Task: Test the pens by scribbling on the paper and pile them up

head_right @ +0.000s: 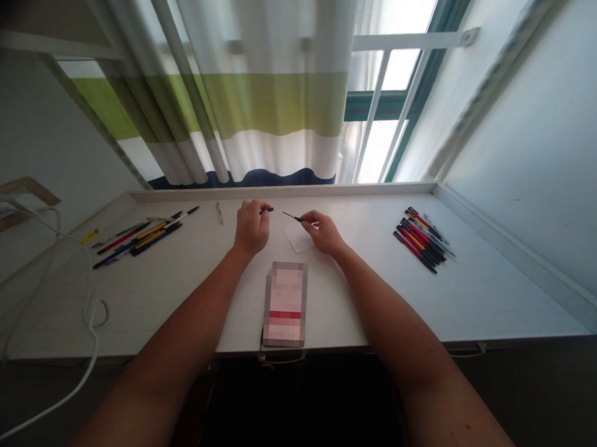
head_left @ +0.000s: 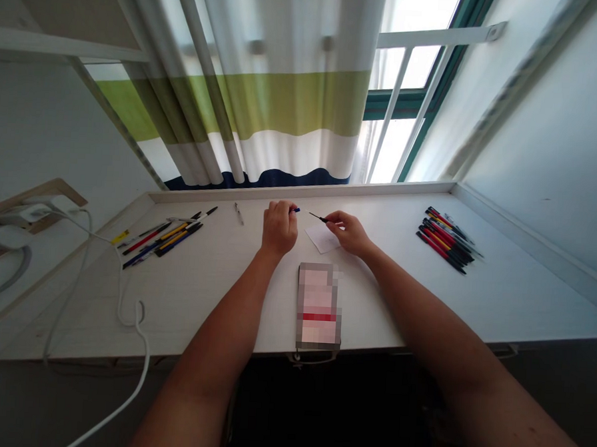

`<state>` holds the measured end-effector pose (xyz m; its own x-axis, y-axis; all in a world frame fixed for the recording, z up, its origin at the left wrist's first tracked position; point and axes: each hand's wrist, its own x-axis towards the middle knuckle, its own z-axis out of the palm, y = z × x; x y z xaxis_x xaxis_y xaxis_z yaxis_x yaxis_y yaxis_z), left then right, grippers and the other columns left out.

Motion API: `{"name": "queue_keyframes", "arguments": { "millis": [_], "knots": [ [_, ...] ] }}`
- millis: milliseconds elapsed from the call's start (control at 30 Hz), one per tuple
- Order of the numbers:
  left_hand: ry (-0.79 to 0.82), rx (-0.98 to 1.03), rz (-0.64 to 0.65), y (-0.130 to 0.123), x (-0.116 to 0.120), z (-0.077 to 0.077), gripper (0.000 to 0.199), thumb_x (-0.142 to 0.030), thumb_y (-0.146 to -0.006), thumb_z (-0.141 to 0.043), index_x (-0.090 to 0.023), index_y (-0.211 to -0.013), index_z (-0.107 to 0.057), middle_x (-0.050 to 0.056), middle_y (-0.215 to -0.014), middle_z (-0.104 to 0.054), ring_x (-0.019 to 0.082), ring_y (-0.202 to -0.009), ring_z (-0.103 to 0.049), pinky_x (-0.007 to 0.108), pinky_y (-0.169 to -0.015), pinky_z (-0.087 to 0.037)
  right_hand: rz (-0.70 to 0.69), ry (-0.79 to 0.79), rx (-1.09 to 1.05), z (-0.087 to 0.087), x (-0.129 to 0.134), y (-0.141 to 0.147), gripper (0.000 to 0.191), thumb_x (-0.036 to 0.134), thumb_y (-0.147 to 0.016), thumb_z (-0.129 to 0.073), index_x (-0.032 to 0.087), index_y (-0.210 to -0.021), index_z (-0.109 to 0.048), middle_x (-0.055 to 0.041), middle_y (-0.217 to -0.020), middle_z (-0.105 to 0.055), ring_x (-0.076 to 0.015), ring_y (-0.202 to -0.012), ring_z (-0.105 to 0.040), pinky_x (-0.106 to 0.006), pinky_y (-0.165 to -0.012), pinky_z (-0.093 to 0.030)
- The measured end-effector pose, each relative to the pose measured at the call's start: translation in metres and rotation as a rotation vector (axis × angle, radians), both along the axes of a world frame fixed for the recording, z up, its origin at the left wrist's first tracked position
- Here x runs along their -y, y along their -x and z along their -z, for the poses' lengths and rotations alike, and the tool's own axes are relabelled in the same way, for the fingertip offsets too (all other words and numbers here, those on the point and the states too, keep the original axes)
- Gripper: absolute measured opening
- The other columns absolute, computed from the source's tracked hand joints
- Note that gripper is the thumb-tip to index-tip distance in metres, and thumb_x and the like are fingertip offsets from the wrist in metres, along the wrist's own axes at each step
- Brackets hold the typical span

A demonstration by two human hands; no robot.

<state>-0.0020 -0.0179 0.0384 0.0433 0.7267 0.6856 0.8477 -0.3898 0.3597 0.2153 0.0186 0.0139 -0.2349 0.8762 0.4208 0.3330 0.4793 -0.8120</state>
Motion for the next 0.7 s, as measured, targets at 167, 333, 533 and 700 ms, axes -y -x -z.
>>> {"name": "queue_keyframes", "arguments": {
  "millis": [167, 333, 533, 700],
  "knots": [
    [0.022, -0.038, 0.026, -0.0016, 0.0037, -0.0039, 0.016, -0.015, -0.098, -0.045, -0.022, -0.103, -0.058, 0.01, -0.106, -0.069, 0.028, -0.108, -0.059, 0.043, -0.095, -0.044, 0.044, -0.042, 0.045, -0.0017, 0.0003, -0.0006, 0.012, 0.026, -0.09, -0.065, 0.02, -0.098, -0.072, -0.0068, -0.099, -0.077, -0.0221, -0.091, -0.069, -0.048, -0.092, -0.056],
    [0.012, -0.071, 0.026, -0.0029, 0.0051, -0.0052, 0.016, -0.016, -0.098, -0.045, -0.023, -0.103, -0.059, 0.01, -0.106, -0.07, 0.028, -0.108, -0.058, 0.043, -0.096, -0.044, 0.051, -0.087, 0.069, -0.0003, 0.0006, 0.0006, 0.01, 0.026, -0.091, -0.064, 0.022, -0.096, -0.071, -0.0052, -0.096, -0.076, -0.0223, -0.09, -0.068, -0.048, -0.093, -0.055],
    [0.027, -0.106, 0.037, -0.0024, 0.0043, -0.004, 0.018, -0.016, -0.099, -0.045, -0.023, -0.104, -0.06, 0.01, -0.106, -0.07, 0.029, -0.109, -0.058, 0.044, -0.097, -0.043, 0.082, -0.152, 0.109, -0.0003, -0.0021, -0.0035, 0.012, 0.029, -0.092, -0.063, 0.023, -0.096, -0.072, -0.0063, -0.098, -0.074, -0.0239, -0.092, -0.067, -0.045, -0.091, -0.054],
    [0.049, -0.139, 0.062, -0.0019, 0.0043, -0.0049, 0.019, -0.017, -0.1, -0.044, -0.022, -0.107, -0.061, 0.011, -0.108, -0.07, 0.03, -0.111, -0.057, 0.044, -0.097, -0.042, 0.085, -0.184, 0.157, -0.0041, 0.0, -0.0058, 0.014, 0.03, -0.095, -0.062, 0.023, -0.097, -0.073, -0.0073, -0.097, -0.071, -0.025, -0.091, -0.064, -0.042, -0.086, -0.053]
  ]
}}
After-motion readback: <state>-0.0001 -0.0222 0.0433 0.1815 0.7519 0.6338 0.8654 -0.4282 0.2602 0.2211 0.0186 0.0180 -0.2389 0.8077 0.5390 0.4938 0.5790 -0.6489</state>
